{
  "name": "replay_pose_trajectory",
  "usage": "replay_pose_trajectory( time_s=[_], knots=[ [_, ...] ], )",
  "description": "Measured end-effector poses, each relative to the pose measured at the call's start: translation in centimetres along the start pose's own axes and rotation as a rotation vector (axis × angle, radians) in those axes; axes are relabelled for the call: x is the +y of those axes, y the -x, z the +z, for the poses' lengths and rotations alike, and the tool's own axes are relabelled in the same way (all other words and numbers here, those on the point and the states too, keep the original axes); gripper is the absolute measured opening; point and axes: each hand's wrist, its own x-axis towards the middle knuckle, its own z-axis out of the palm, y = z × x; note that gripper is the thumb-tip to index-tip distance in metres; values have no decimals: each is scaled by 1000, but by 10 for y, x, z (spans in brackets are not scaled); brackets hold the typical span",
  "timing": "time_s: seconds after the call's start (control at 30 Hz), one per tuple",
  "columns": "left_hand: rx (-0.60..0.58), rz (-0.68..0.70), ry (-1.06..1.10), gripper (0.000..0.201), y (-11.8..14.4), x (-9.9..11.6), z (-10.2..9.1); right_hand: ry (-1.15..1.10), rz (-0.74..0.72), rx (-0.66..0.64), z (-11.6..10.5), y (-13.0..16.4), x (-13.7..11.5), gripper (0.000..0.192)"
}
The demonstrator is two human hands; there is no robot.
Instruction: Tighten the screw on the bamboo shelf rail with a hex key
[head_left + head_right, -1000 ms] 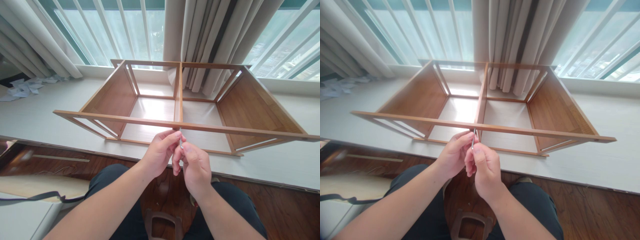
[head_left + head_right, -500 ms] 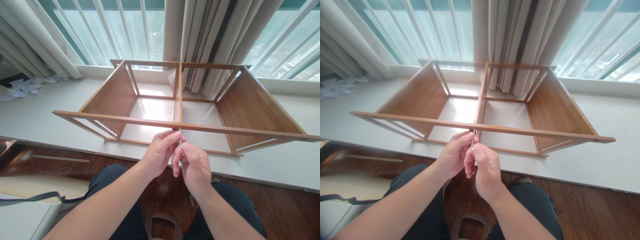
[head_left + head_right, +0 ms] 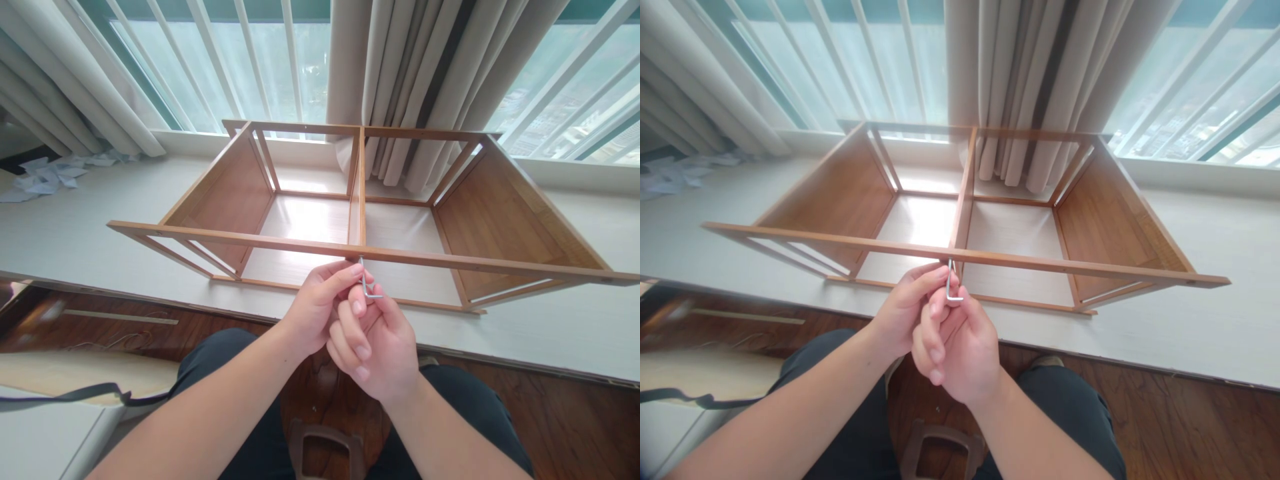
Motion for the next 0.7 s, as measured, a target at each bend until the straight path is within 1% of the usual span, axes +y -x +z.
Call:
replay_pose_trajectory(
  time_s=[0.07, 0.17, 0.27, 0.47, 0.7],
  knots=[
    [-13, 1, 22, 26, 0, 0, 0, -70, 36, -52, -1, 1, 2, 33],
    [-30, -2, 49, 24, 0, 0, 0, -205, 33, -146, -2, 3, 3, 24],
    [-30, 0, 57, 23, 0, -1, 0, -289, 18, -196, -2, 2, 3, 22],
    [-32, 6, 51, 24, 0, 0, 1, -247, 29, -136, -2, 2, 0, 30],
    [-13, 8, 25, 24, 1, 2, 2, -278, 67, -152, -1, 2, -3, 30]
  ],
)
